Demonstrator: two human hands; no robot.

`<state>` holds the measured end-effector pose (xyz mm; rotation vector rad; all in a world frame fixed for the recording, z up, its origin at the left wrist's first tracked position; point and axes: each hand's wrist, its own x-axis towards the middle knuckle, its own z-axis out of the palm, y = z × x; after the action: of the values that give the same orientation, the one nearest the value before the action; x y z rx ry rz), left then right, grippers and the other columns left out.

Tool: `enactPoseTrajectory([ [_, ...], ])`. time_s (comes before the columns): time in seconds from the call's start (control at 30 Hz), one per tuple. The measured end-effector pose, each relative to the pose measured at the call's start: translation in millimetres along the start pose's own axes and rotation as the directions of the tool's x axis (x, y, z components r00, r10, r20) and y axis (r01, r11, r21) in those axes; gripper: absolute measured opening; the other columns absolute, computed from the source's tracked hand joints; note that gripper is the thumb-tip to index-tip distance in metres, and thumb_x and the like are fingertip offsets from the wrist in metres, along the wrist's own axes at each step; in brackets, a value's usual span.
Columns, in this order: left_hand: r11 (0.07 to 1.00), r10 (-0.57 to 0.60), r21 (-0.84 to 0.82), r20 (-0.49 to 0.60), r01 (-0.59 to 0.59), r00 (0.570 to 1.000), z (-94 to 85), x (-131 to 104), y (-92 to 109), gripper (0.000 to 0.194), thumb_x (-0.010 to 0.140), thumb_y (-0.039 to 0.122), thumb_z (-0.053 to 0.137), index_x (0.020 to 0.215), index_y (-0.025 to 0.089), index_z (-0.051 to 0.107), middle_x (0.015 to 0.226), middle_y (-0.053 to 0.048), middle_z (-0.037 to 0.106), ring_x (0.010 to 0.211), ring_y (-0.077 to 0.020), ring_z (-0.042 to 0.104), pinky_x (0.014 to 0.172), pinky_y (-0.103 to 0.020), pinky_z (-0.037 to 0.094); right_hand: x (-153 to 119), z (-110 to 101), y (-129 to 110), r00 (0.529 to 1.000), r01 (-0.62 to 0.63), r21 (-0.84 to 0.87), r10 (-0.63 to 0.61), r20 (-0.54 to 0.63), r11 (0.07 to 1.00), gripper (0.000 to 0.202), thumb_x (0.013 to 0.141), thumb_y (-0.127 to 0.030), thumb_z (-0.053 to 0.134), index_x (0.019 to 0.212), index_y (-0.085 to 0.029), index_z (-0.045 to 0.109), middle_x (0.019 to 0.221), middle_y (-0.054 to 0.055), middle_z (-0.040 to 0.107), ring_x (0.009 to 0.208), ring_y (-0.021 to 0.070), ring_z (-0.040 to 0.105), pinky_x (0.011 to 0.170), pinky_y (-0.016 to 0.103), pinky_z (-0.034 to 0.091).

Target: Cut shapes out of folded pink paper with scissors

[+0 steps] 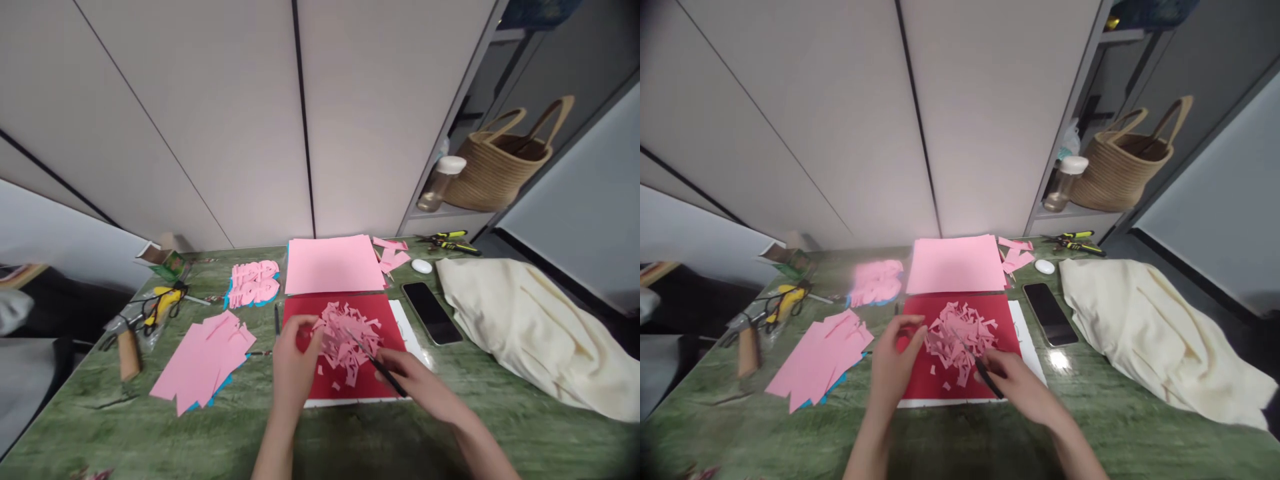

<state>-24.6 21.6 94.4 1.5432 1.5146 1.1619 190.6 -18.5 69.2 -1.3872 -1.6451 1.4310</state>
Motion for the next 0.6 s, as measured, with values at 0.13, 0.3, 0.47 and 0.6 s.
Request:
enactPoseTrajectory([
  [0.13,0.995,0.028,-0.099,0.264,-0.001,0.964,6.8,27,-14,0.017,0.075,0.022,0.058,0.091,0.019,0.064,0.095,-0.005,0.067,0.088,-0.0171,0.059,0.081,-0.029,0.043,6,-1,-3,0.992,-0.015,-0.045,0.02,0.125,0.999,0.028,0.085,-0.04,0.05,0.069,-0.017,0.05,0.065,-0.003,0.046,0.062,0.0118,0.04,0.056,0.023,0.029],
  [0.3,0.996,0.037,-0.09,0.521,0.012,0.853,7.1,39,-23,0.015,0.074,0.019,0.058,0.085,0.017,0.067,0.084,-0.004,0.068,0.079,-0.0166,0.06,0.073,-0.027,0.044,12,-4,5,0.974,-0.033,-0.05,0.043,0.221,0.998,0.032,0.084,-0.038,0.052,0.063,-0.017,0.042,0.059,-0.006,0.037,0.057,0.009,0.034,0.051,0.022,0.025],
  [0.47,0.993,0.035,-0.109,0.565,0.033,0.824,8.6,45,-29,0.015,0.073,0.02,0.058,0.084,0.015,0.068,0.081,-0.006,0.067,0.076,-0.0168,0.059,0.069,-0.026,0.044,19,-10,11,0.966,-0.014,-0.047,0.026,0.257,0.999,0.033,0.086,-0.038,0.05,0.061,-0.017,0.042,0.057,-0.005,0.037,0.056,0.0085,0.033,0.051,0.022,0.025],
  [0.6,0.99,0.058,-0.136,0.577,0.026,0.815,10.5,48,-32,0.017,0.071,0.018,0.06,0.085,0.016,0.068,0.08,-0.005,0.066,0.072,-0.0151,0.058,0.067,-0.025,0.043,22,-13,10,0.949,-0.046,-0.004,0.045,0.312,0.999,0.03,0.085,-0.036,0.05,0.063,-0.016,0.048,0.057,-0.005,0.042,0.054,0.0079,0.037,0.05,0.021,0.028],
])
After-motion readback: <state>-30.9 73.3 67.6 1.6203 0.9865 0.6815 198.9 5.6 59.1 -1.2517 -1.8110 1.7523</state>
